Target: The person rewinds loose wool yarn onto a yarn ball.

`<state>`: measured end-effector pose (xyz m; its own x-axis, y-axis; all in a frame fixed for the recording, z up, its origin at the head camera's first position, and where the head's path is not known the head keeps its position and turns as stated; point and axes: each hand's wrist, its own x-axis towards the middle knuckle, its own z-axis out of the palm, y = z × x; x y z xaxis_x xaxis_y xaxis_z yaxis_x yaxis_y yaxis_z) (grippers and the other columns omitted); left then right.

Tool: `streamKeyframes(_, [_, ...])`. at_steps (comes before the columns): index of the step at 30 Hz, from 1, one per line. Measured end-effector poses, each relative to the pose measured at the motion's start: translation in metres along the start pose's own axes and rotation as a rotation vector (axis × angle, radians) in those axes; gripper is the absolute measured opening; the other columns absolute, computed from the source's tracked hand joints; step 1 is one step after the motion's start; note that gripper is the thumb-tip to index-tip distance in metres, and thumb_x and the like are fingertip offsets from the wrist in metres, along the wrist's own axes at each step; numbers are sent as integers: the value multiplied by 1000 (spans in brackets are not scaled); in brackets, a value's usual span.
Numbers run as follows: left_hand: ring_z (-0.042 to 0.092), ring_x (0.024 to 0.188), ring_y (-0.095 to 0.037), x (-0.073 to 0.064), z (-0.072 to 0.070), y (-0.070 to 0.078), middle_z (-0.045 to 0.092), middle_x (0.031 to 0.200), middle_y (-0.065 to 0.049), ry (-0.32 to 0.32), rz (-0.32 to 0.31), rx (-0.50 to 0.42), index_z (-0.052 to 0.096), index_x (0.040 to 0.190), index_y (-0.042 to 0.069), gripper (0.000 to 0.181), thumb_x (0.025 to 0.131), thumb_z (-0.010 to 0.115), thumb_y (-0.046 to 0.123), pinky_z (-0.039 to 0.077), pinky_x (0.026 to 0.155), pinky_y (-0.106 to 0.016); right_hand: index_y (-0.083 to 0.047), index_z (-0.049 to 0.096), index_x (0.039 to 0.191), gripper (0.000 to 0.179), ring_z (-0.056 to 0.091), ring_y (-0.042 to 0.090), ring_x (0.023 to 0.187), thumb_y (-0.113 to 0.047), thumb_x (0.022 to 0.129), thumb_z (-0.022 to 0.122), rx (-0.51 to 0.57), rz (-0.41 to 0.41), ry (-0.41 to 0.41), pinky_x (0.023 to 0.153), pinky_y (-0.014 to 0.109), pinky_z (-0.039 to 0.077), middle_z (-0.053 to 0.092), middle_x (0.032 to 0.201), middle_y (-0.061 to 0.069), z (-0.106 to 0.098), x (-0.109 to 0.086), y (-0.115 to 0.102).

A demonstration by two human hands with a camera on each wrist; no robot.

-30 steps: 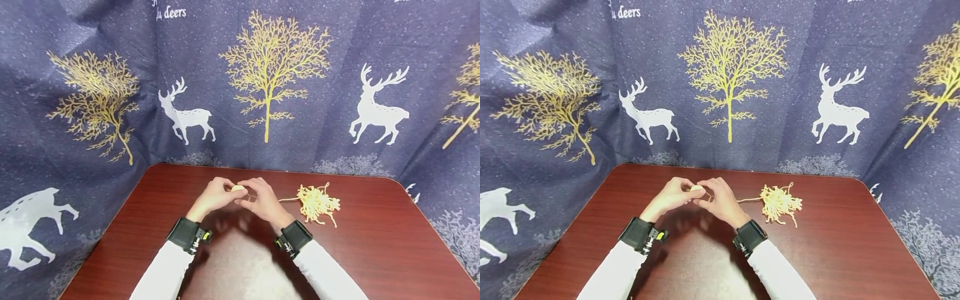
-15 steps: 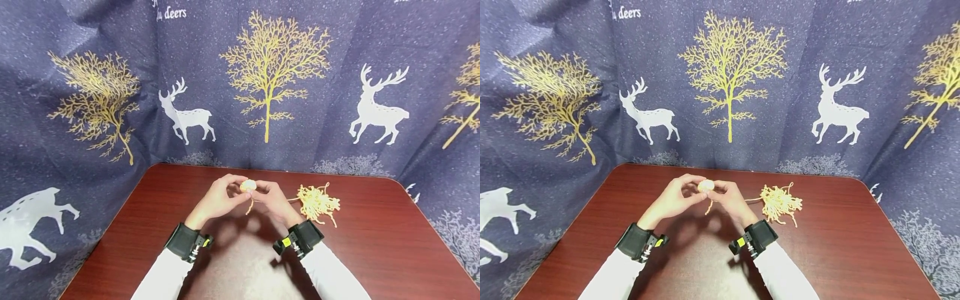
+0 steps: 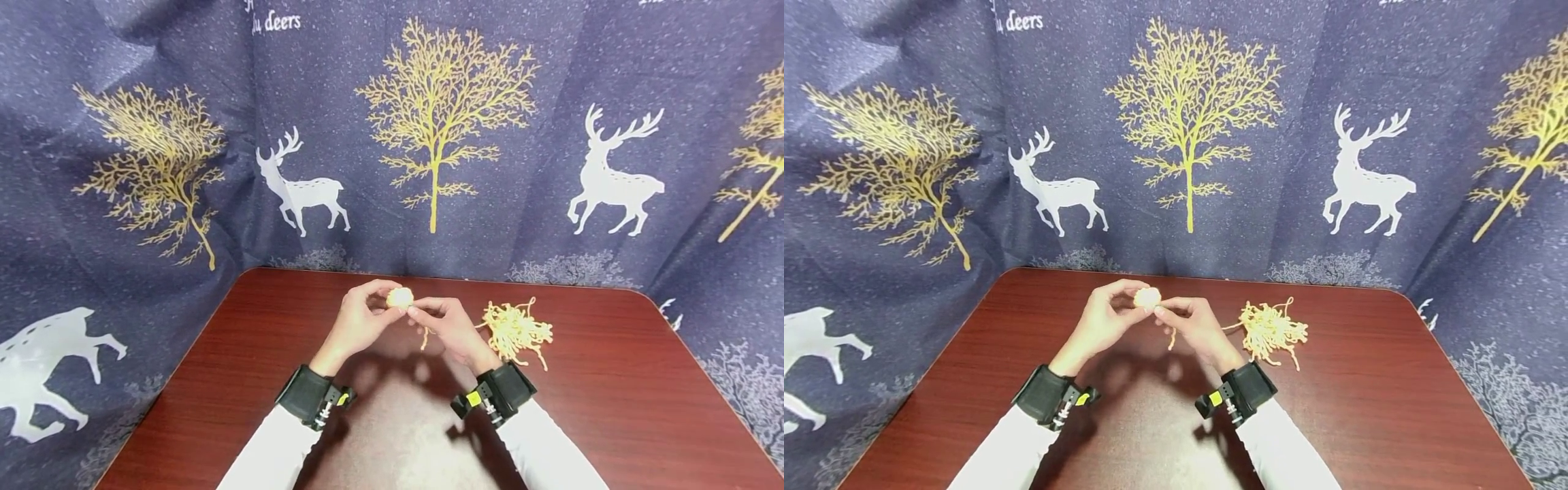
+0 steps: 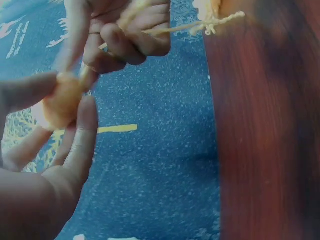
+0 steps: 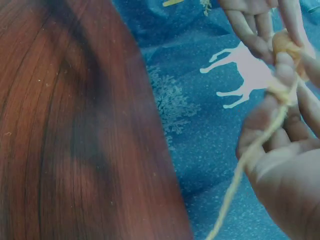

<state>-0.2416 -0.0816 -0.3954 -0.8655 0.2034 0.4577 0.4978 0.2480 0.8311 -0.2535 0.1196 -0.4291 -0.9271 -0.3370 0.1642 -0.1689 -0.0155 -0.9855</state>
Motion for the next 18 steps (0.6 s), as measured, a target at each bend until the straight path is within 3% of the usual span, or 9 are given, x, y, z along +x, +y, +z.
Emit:
streamKeyframes(4, [71, 86, -26, 2, -3, -1, 71, 96, -17, 121, -70, -117, 73, 112, -1, 34, 80, 81, -3, 60, 78, -26, 4, 75, 106, 19, 61, 15, 63, -10, 94, 72, -141, -25, 29, 50, 23, 50, 73, 84, 15, -1, -5, -6])
streamKeyframes(9, [70, 84, -17, 6, -12, -5, 68, 97, -22, 247, -128, -247, 70, 113, -7, 35, 79, 79, -10, 61, 76, -25, -3, 78, 98, 10, 60, 16, 58, -10, 93, 73, -321, -69, 34, 43, 25, 49, 73, 82, 16, -15, -16, -11])
streamKeyframes(14, [69, 82, -13, 11, -24, -12, 69, 101, -18, 351, -203, -360, 68, 115, -12, 38, 78, 77, -14, 62, 77, -30, -3, 77, 100, 10, 62, 24, 54, -10, 94, 72, -387, -51, 51, 44, 40, 56, 73, 80, 10, -55, -29, -12])
streamKeyframes(18, [67, 81, -12, 12, -35, -19, 68, 93, -8, 421, -282, -365, 70, 116, -8, 39, 78, 79, -10, 62, 76, -29, -4, 77, 99, 11, 66, 21, 60, -12, 94, 73, -500, -56, 74, 53, 34, 58, 73, 81, 8, -98, -42, -11])
